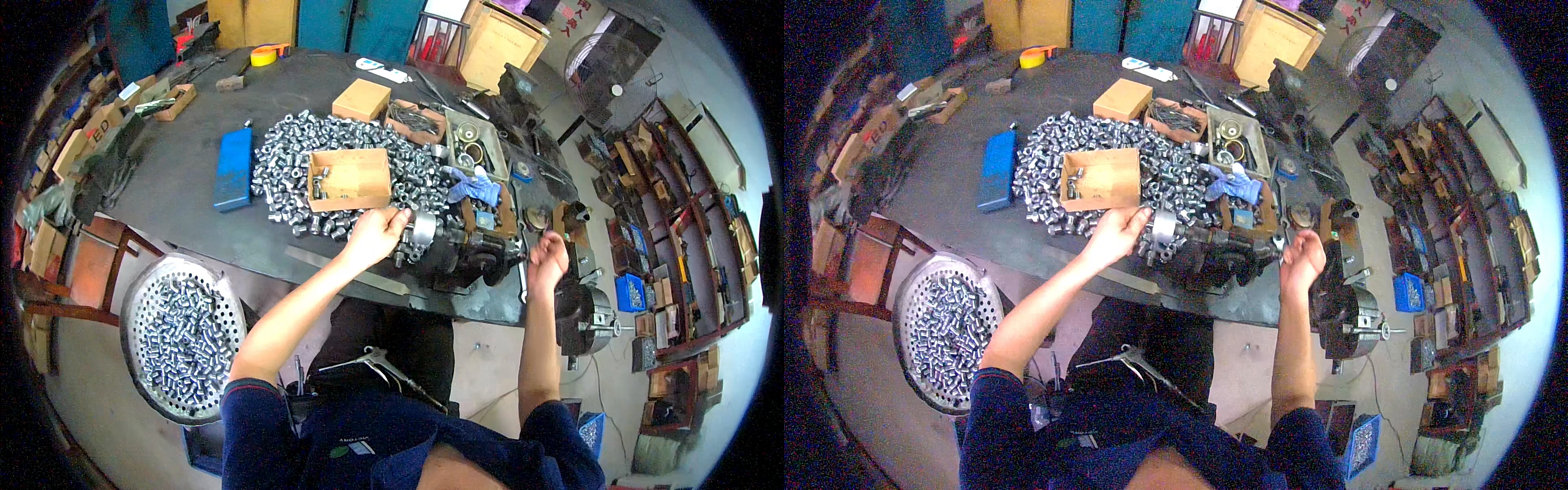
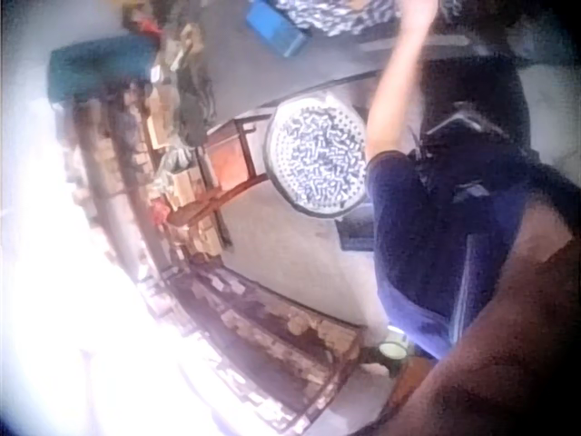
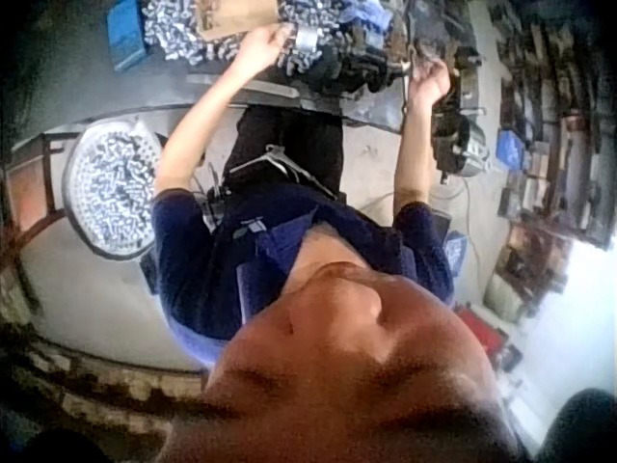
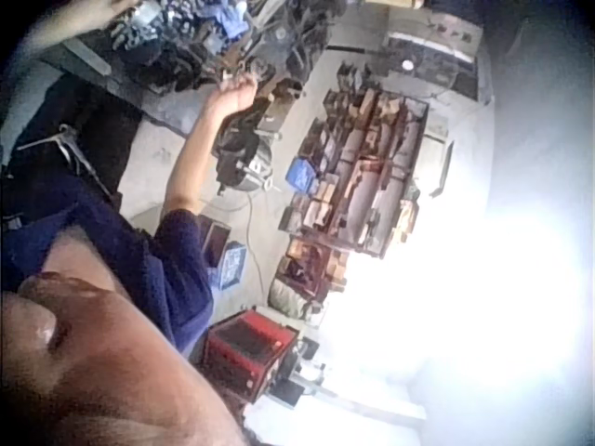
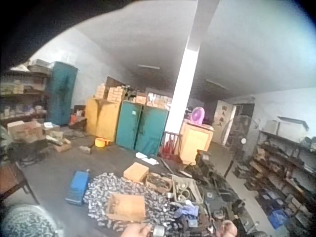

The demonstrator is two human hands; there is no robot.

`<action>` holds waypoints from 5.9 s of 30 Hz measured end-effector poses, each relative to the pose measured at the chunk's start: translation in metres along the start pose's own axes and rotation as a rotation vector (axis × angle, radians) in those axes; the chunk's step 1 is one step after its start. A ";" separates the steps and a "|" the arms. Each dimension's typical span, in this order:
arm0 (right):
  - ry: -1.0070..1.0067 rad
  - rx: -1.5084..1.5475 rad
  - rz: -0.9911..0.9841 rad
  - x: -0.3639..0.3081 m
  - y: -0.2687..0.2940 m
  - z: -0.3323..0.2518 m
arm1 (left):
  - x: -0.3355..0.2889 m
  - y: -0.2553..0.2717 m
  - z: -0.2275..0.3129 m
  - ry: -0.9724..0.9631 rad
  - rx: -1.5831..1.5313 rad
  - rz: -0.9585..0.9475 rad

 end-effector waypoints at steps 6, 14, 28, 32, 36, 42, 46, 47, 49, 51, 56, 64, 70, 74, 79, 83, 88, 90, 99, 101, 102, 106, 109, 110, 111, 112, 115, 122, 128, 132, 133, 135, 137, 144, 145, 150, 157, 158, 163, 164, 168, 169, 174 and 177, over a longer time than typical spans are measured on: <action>-0.302 -0.019 0.163 -0.061 0.060 0.044 | 0.000 -0.003 -0.011 0.051 -0.074 0.004; 0.100 -0.532 0.108 0.060 0.079 0.098 | 0.017 0.014 -0.012 0.118 -0.024 -0.021; -0.155 0.076 -0.079 -0.067 0.046 0.022 | -0.072 0.168 -0.038 0.039 0.495 0.065; -0.286 0.044 0.004 -0.053 0.081 0.083 | -0.178 0.225 -0.110 0.346 0.748 -0.005; -0.335 -0.054 0.178 -0.039 0.086 0.099 | -0.249 0.242 -0.155 0.495 0.887 -0.004; -0.339 0.059 0.078 -0.038 0.095 0.098 | -0.262 0.212 -0.182 0.630 1.050 0.058; -0.333 0.009 0.164 -0.048 0.089 0.089 | -0.255 0.211 -0.187 0.658 0.988 0.064; -0.406 0.094 0.129 -0.048 0.081 0.091 | -0.256 0.210 -0.189 0.654 1.009 0.025; -0.332 0.031 0.215 -0.054 0.075 0.084 | -0.257 0.211 -0.192 0.535 0.987 0.082; -0.383 0.032 0.213 -0.054 0.075 0.083 | -0.246 0.212 -0.173 0.463 0.957 0.079; -0.406 0.082 0.163 -0.057 0.063 0.076 | -0.193 0.202 -0.106 0.282 0.157 0.293; -0.388 0.053 0.185 -0.055 0.075 0.079 | -0.061 0.071 -0.022 0.148 -0.688 -0.047; -0.399 0.060 0.206 -0.059 0.067 0.075 | -0.009 0.009 -0.004 0.117 -0.791 -0.175; -0.368 0.026 0.218 -0.061 0.065 0.075 | -0.002 0.002 -0.007 0.135 -0.771 -0.180; -0.355 0.026 0.227 -0.065 0.066 0.069 | 0.002 0.002 -0.006 0.155 -0.806 -0.259; -0.368 -0.024 0.231 -0.068 0.060 0.049 | 0.004 0.003 -0.003 0.114 -0.745 -0.288; -0.313 -0.085 0.027 -0.046 0.023 0.006 | 0.005 0.003 -0.005 0.046 -0.700 -0.250; -0.318 -0.040 0.074 -0.024 0.016 0.003 | 0.006 0.002 -0.010 0.081 -0.662 -0.199; -0.129 -0.248 0.136 0.057 0.053 0.090 | -0.005 -0.010 0.003 0.080 -0.303 -0.116; -0.151 -0.391 0.229 0.041 0.070 0.110 | -0.005 -0.005 0.002 0.042 -0.176 -0.082; -0.251 -0.472 0.316 0.020 0.066 0.112 | -0.003 -0.005 -0.003 -0.002 -0.101 -0.045; -0.435 -0.033 0.238 -0.047 0.075 0.094 | -0.005 -0.004 0.003 -0.089 0.040 0.035; -0.372 0.010 0.155 -0.060 0.063 0.059 | -0.006 -0.004 0.010 -0.136 0.038 0.083; -0.368 0.026 0.069 -0.059 0.062 0.055 | -0.006 -0.005 0.009 -0.119 0.035 0.075; -0.397 0.024 0.105 -0.058 0.062 0.057 | -0.004 -0.004 0.009 -0.106 0.033 0.072; -0.428 0.022 0.139 -0.057 0.062 0.061 | -0.004 -0.003 0.009 -0.091 0.031 0.069; -0.492 -0.058 0.228 -0.047 0.080 0.088 | -0.004 -0.003 0.011 -0.072 0.039 0.060; 0.084 -0.381 0.021 0.065 0.060 0.090 | 0.000 -0.001 0.010 -0.095 0.017 -0.005; 0.025 0.132 0.024 -0.008 0.002 0.001 | -0.003 0.001 -0.004 0.096 -0.151 -0.074; -0.115 0.117 0.074 -0.056 0.050 0.024 | -0.005 -0.002 -0.003 0.124 -0.215 -0.083; -0.216 0.113 0.136 -0.059 0.061 0.039 | -0.005 -0.002 -0.002 0.128 -0.223 -0.087; -0.380 -0.056 0.300 -0.054 0.084 0.077 | -0.005 -0.001 -0.001 0.132 -0.219 -0.084; -0.383 -0.084 0.335 -0.023 0.106 0.113 | -0.003 0.000 0.000 0.133 -0.265 -0.077; -0.126 -0.173 0.157 0.046 0.018 0.054 | 0.037 0.046 -0.041 0.029 0.105 0.158; -0.117 -0.135 0.138 0.039 0.006 0.039 | 0.045 0.054 -0.049 0.048 0.037 0.140; -0.049 0.027 -0.027 -0.010 -0.004 -0.002 | 0.046 0.104 -0.053 0.047 -0.146 0.220; -0.209 0.112 -0.009 -0.071 0.059 0.033 | -0.089 0.182 -0.073 0.237 0.406 -0.092; -0.235 0.124 -0.031 -0.071 0.061 0.048 | -0.117 0.199 -0.080 0.220 0.648 -0.113; -0.341 0.042 0.070 -0.046 0.084 0.090 | -0.231 0.243 -0.168 0.506 0.821 -0.015; -0.335 0.024 0.099 -0.044 0.087 0.093 | -0.243 0.243 -0.179 0.553 0.796 0.021; -0.341 0.054 0.072 -0.043 0.087 0.090 | -0.247 0.220 -0.188 0.597 1.048 0.129; -0.343 0.040 0.085 -0.046 0.083 0.090 | -0.244 0.216 -0.191 0.560 1.077 0.127; -0.360 0.054 0.087 -0.052 0.071 0.082 | -0.245 0.210 -0.196 0.486 1.117 0.154; -0.310 0.061 0.045 -0.054 0.076 0.083 | -0.243 0.214 -0.186 0.471 1.022 0.217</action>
Point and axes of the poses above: each hand's wrist, its own x-axis towards the middle knuckle, its own y-axis out of the back of the hand, z = x × y, the point moved 6 cm from there along x, towards the middle knuckle, and after that the axes turned 1 degree about -y, right-handed, at the moved point
